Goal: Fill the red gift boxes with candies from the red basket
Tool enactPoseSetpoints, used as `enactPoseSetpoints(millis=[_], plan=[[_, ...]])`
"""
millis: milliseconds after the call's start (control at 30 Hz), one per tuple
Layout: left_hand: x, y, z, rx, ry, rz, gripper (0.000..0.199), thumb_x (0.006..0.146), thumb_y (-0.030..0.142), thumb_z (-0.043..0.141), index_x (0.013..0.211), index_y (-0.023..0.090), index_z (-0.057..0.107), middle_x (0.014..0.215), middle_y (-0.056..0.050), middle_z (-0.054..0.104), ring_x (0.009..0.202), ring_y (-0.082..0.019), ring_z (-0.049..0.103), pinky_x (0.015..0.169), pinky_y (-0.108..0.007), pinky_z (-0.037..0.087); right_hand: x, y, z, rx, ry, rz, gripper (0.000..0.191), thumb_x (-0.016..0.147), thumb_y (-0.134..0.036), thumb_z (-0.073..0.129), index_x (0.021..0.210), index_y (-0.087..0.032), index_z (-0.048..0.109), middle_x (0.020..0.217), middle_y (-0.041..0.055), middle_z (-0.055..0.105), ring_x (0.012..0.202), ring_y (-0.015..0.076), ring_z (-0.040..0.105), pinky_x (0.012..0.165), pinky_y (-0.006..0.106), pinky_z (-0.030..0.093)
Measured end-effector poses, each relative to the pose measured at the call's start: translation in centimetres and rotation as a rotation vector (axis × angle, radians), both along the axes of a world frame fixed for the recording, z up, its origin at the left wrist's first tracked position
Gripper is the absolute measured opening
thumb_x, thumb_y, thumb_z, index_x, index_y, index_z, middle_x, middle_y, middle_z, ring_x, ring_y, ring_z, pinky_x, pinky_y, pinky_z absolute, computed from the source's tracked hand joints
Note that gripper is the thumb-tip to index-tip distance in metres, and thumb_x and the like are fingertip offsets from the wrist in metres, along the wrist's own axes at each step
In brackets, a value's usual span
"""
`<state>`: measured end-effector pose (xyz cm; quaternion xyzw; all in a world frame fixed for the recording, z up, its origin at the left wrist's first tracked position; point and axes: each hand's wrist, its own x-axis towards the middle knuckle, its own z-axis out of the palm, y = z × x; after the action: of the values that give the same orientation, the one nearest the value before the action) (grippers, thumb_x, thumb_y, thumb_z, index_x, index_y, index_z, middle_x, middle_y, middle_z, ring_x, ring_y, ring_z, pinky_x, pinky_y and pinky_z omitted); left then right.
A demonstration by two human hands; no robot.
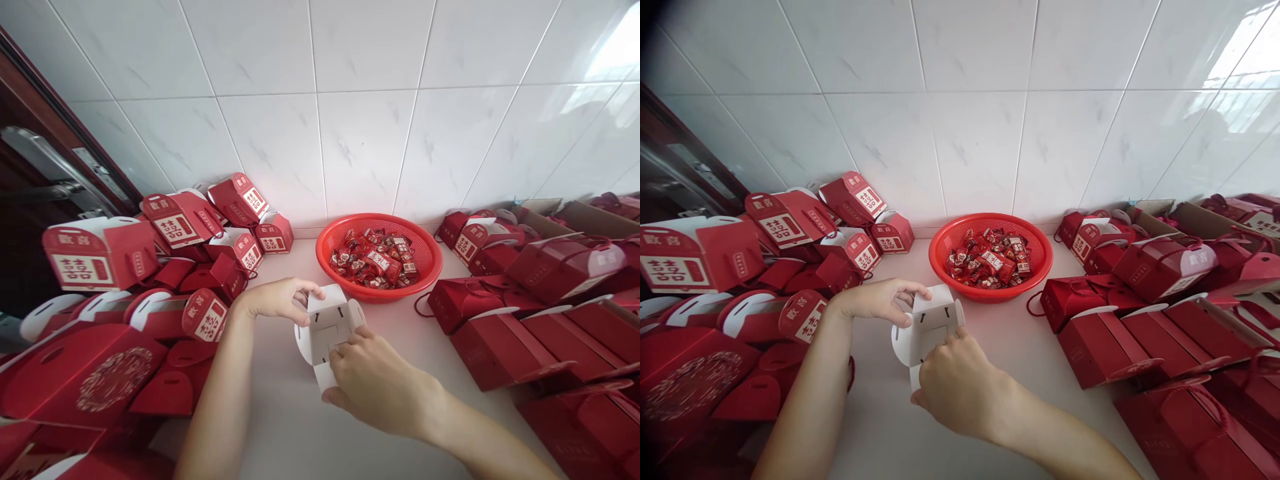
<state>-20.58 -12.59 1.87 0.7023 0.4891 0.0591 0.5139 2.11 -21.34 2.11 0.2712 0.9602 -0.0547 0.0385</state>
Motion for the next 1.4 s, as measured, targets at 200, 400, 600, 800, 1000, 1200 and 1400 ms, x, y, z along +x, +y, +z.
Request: enactPoseSetpoints(millis=[200, 400, 600, 800, 1000, 1200, 1400], plan=[[-0.1, 0.4, -0.6, -0.002, -0.009, -0.054, 0.060, 0.064, 0.030, 0.080, 0.118, 0.020, 0.056, 0.101, -0.003, 0.068, 0.097, -0.021, 0.066, 0.083, -0.030, 0.051, -1.5, 0.1, -1.0, 0.009, -0.089, -0.054, 0.030, 0.086, -0.039, 0.072, 0.088, -0.009, 0.072, 0.079, 0.0155, 0.073, 0.074, 0.0261, 0.070, 0.072, 0.036, 0.050], [-0.3, 0.6, -0.8, -0.063, 0.012, -0.086, 0.062, 0.069, 0.040, 0.080, 0.120, 0.018, 0.054, 0.091, 0.000, 0.065, 0.087, -0.018, 0.064, 0.076, -0.028, 0.049, -1.2, 0.6, -0.6, -0.087, -0.131, -0.029, 0.032, 0.091, -0.040, 0.067, 0.095, -0.009, 0.073, 0.089, 0.0163, 0.075, 0.081, 0.0275, 0.072, 0.070, 0.035, 0.051], [0.8, 0.8, -1.5, -0.086, -0.099, -0.108, 0.065, 0.068, 0.045, 0.084, 0.119, 0.021, 0.051, 0.099, -0.002, 0.066, 0.092, -0.018, 0.066, 0.083, -0.031, 0.050, -0.2, 1.6, 0.8, -0.167, -0.164, -0.154, 0.035, 0.083, -0.036, 0.077, 0.106, -0.010, 0.073, 0.096, 0.0145, 0.076, 0.087, 0.0264, 0.074, 0.071, 0.030, 0.052], [1.3, 0.7, -1.7, -0.053, -0.070, -0.099, 0.067, 0.071, 0.052, 0.080, 0.123, 0.022, 0.051, 0.091, 0.000, 0.062, 0.083, -0.018, 0.064, 0.076, -0.029, 0.049, 0.9, 2.4, 0.9, -0.253, -0.135, -0.171, 0.036, 0.079, -0.036, 0.080, 0.104, -0.013, 0.070, 0.101, 0.0116, 0.075, 0.092, 0.0271, 0.072, 0.068, 0.029, 0.049], [1.7, 0.0, -0.3, 0.031, 0.053, -0.074, 0.066, 0.081, 0.061, 0.069, 0.134, 0.024, 0.056, 0.100, -0.003, 0.065, 0.087, -0.018, 0.062, 0.075, -0.025, 0.047, 2.4, 3.2, 0.9, -0.286, 0.079, -0.014, 0.034, 0.081, -0.042, 0.077, 0.103, -0.017, 0.066, 0.105, 0.0074, 0.072, 0.097, 0.0268, 0.069, 0.075, 0.032, 0.048], [1.8, -0.9, 1.5, 0.122, 0.115, -0.037, 0.063, 0.086, 0.067, 0.059, 0.136, 0.028, 0.061, 0.126, -0.004, 0.069, 0.108, -0.023, 0.063, 0.089, -0.026, 0.047, 4.0, 3.9, 2.5, -0.287, 0.222, 0.021, 0.036, 0.085, -0.046, 0.072, 0.106, -0.018, 0.068, 0.100, 0.0065, 0.070, 0.088, 0.0214, 0.067, 0.069, 0.028, 0.045], [0.9, -1.4, 1.8, 0.361, 0.062, 0.176, 0.061, 0.086, 0.066, 0.058, 0.131, 0.024, 0.064, 0.132, -0.006, 0.068, 0.123, -0.028, 0.061, 0.103, -0.035, 0.049, 6.7, 6.8, 2.9, -0.338, 0.628, -0.095, 0.028, 0.089, -0.041, 0.068, 0.105, -0.018, 0.072, 0.095, 0.0059, 0.074, 0.086, 0.0184, 0.068, 0.076, 0.026, 0.050]])
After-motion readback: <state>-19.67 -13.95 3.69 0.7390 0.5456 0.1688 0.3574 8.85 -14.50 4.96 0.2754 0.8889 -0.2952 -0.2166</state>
